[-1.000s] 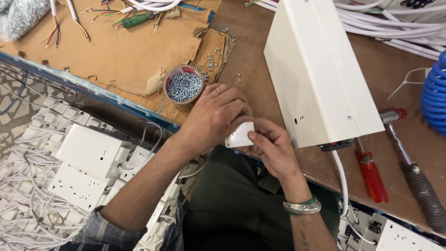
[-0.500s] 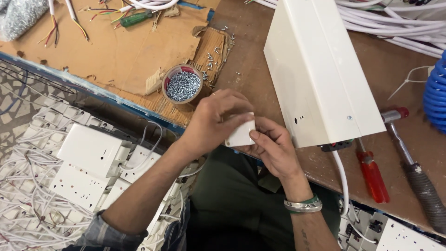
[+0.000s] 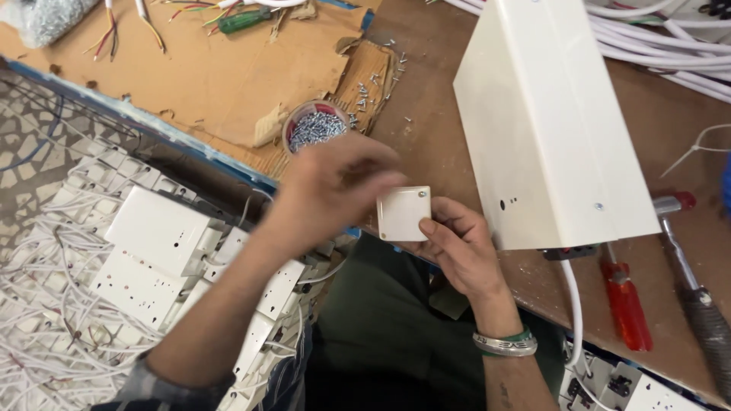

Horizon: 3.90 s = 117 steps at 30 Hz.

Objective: Assembling white electrical boxes, attaching covers and managing wires using a screwdriver.

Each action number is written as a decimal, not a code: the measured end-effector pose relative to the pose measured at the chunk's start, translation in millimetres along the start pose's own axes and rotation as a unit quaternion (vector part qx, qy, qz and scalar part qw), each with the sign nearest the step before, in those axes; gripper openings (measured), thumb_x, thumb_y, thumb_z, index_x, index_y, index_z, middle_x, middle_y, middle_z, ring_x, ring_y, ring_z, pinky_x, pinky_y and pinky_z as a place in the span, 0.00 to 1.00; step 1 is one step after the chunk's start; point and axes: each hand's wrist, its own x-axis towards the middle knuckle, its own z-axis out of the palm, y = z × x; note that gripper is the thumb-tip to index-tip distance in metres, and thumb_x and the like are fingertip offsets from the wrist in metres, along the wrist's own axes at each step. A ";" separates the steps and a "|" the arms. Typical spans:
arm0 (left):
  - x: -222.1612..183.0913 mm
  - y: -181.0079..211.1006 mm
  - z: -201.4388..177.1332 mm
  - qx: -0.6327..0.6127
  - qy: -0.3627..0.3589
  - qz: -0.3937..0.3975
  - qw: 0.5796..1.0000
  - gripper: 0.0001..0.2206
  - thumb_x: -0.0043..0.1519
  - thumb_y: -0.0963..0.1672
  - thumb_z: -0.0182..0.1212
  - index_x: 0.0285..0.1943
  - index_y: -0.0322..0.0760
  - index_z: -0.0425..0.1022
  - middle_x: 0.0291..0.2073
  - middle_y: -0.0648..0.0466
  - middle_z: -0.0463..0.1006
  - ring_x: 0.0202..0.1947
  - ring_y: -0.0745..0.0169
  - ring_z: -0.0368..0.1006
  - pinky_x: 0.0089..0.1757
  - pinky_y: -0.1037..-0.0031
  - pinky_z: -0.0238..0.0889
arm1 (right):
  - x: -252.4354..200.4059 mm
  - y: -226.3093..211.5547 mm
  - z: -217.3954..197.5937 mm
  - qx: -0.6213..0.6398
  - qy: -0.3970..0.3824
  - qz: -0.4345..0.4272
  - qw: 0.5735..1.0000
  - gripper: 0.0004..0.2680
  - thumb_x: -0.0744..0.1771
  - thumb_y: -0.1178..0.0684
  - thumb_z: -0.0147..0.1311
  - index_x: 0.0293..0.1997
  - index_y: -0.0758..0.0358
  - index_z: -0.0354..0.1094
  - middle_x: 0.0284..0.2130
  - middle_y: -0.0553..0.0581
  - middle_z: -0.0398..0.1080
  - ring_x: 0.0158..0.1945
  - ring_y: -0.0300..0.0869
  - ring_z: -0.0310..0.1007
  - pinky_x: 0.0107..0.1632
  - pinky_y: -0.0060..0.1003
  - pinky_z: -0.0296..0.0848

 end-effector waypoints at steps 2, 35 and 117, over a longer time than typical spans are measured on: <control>-2.8 2.1 17.5 -0.020 -0.031 0.041 0.998 0.10 0.63 0.41 0.71 0.49 0.32 0.79 0.41 0.53 0.81 0.38 0.68 0.79 0.39 0.78 0.77 | -1.5 0.0 0.3 -0.011 -0.002 0.008 1.000 0.12 0.69 0.59 0.54 0.58 0.74 0.66 0.45 0.59 0.76 0.45 0.41 0.80 0.47 0.37 0.82; 12.8 -30.6 -48.8 0.273 0.010 -0.075 0.959 0.05 0.58 0.42 0.72 0.39 0.36 0.84 0.31 0.47 0.83 0.30 0.51 0.79 0.34 0.62 0.72 | -1.5 -1.8 -5.5 0.048 0.027 -0.016 0.998 0.12 0.71 0.57 0.51 0.60 0.74 0.66 0.39 0.58 0.75 0.35 0.38 0.73 0.37 0.30 0.73; -122.6 62.5 179.4 -0.651 -0.180 -0.569 0.469 0.25 0.67 0.55 0.54 0.61 0.32 0.72 0.44 0.46 0.83 0.42 0.58 0.82 0.47 0.71 0.77 | -192.4 -72.3 -19.0 -0.396 0.231 0.030 0.889 0.14 0.64 0.55 0.61 0.55 0.63 0.71 0.41 0.54 0.76 0.34 0.34 0.73 0.32 0.30 0.72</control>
